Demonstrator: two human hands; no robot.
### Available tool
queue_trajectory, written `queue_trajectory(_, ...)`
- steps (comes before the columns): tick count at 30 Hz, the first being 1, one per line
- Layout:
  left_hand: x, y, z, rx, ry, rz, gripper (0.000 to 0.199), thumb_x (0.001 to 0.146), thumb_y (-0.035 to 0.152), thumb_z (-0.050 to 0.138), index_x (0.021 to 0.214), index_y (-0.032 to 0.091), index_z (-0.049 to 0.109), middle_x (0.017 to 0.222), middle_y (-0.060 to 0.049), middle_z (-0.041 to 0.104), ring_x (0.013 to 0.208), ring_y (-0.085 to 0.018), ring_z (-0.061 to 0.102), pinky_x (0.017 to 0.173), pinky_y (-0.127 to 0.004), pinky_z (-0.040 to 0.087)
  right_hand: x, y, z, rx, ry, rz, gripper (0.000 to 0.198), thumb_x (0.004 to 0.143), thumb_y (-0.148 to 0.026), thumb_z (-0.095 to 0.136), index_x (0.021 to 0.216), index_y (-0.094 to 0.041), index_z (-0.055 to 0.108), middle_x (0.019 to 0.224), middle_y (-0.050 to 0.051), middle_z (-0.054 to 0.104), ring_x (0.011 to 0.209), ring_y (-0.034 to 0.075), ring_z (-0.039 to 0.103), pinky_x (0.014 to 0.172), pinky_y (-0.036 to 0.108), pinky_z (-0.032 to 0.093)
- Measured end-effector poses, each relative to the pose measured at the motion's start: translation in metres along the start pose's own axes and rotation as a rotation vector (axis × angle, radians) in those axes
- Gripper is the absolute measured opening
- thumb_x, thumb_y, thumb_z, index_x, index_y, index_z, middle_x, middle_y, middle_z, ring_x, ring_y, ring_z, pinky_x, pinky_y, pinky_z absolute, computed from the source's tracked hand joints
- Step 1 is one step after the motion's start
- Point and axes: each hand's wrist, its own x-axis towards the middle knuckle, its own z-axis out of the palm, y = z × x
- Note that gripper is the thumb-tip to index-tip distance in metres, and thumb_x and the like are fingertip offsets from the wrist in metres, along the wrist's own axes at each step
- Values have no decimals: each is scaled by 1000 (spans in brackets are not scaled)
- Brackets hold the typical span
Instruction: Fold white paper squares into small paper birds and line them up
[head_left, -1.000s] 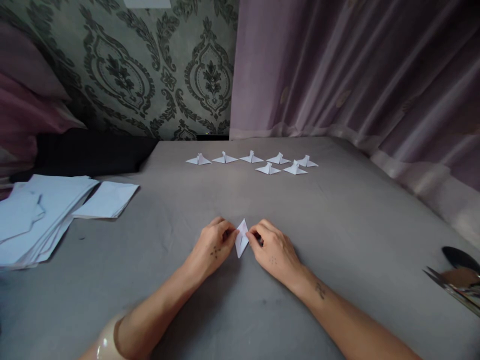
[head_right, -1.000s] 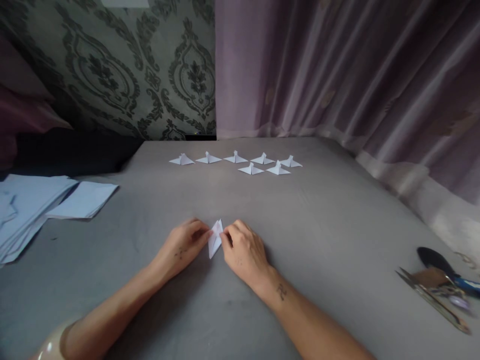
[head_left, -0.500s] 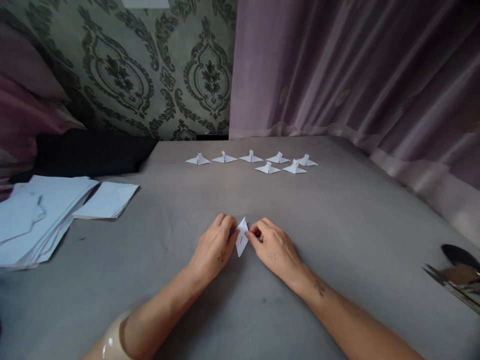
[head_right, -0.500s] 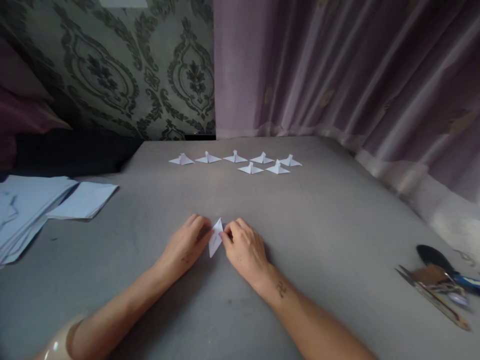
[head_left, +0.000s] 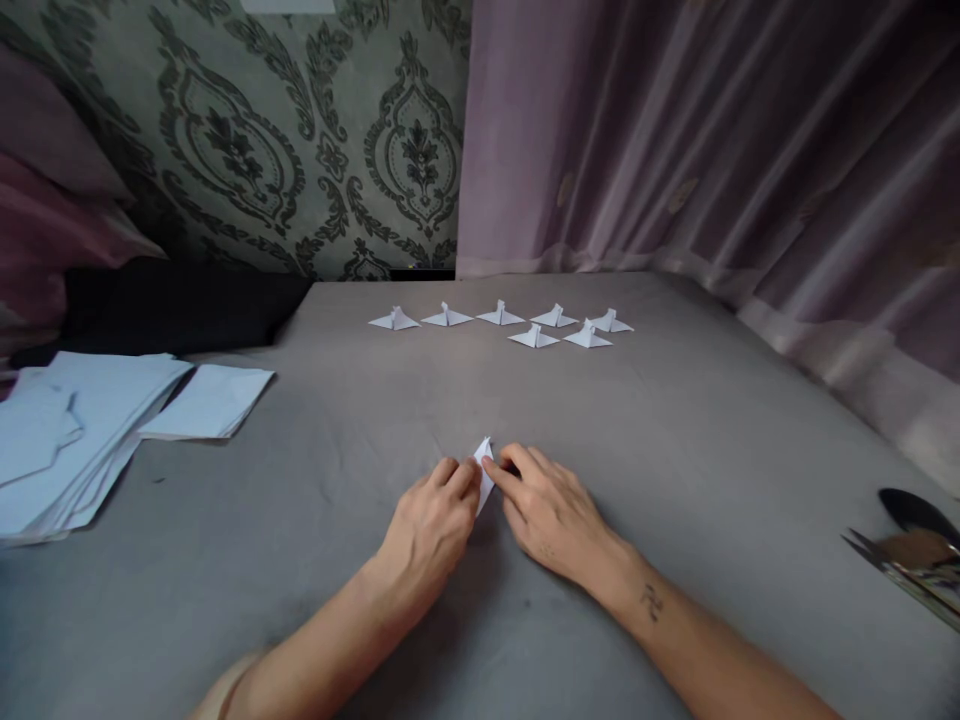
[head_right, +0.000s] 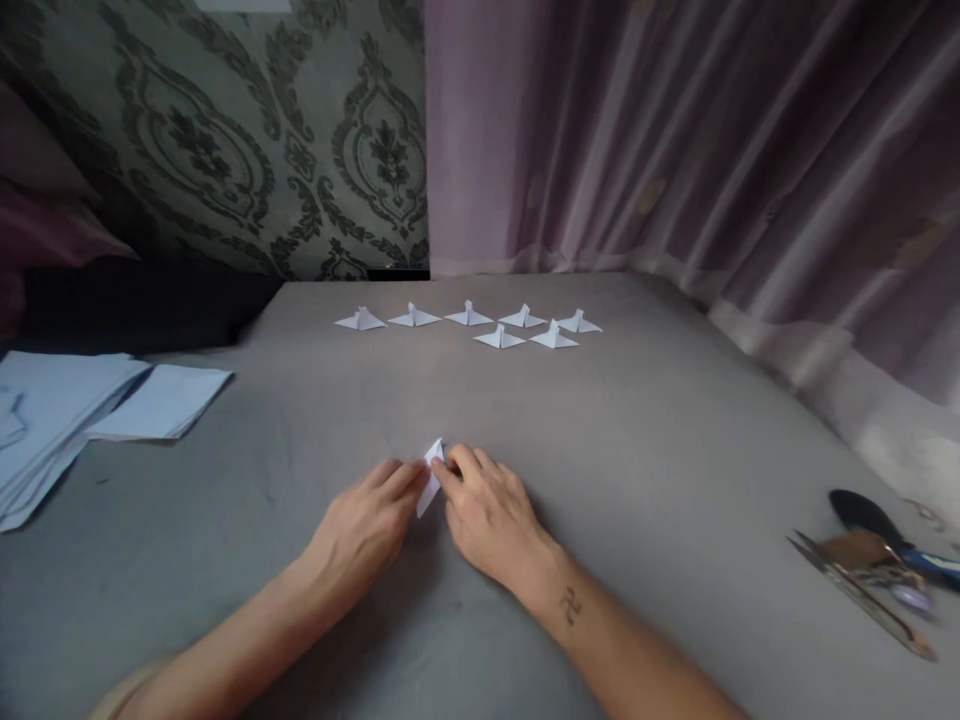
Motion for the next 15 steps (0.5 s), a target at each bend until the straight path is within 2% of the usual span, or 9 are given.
queue_trajectory(5,3,-10,-2,-320,122,-84,30,83,6,40,98,15,65,100,-9,63,88,-21,56,76,-31,50,-9,-2,-5,-66,-5,-10,40,87,-8,41,123,-17,55,110,9,59,93,23,53,78,37,46)
queue_trajectory(8,11,-16,0,-524,200,-208,22,88,19,44,85,18,66,96,-7,62,83,-17,58,73,-27,46,-11,-2,-4,-54,15,-14,39,85,-6,40,118,-16,59,108,9,61,90,22,54,76,37,47)
queue_trajectory(11,19,-21,4,-630,187,-323,22,87,31,51,76,18,65,85,-4,61,71,-15,57,62,-25,41,-10,2,3,41,82,13,36,82,-5,43,107,-19,64,104,6,62,90,21,56,75,34,46)
queue_trajectory(13,23,-23,6,-672,178,-371,16,83,32,58,80,18,65,83,-3,60,69,-14,55,61,-25,39,-7,5,8,162,171,84,32,81,-4,44,96,-22,66,102,4,63,92,19,57,75,30,46)
queue_trajectory(15,24,-25,7,-703,190,-383,17,79,32,61,88,18,65,86,-3,58,67,-14,54,62,-25,39,-4,7,11,284,229,148,25,82,-7,46,90,-21,65,97,3,63,85,15,59,75,27,46)
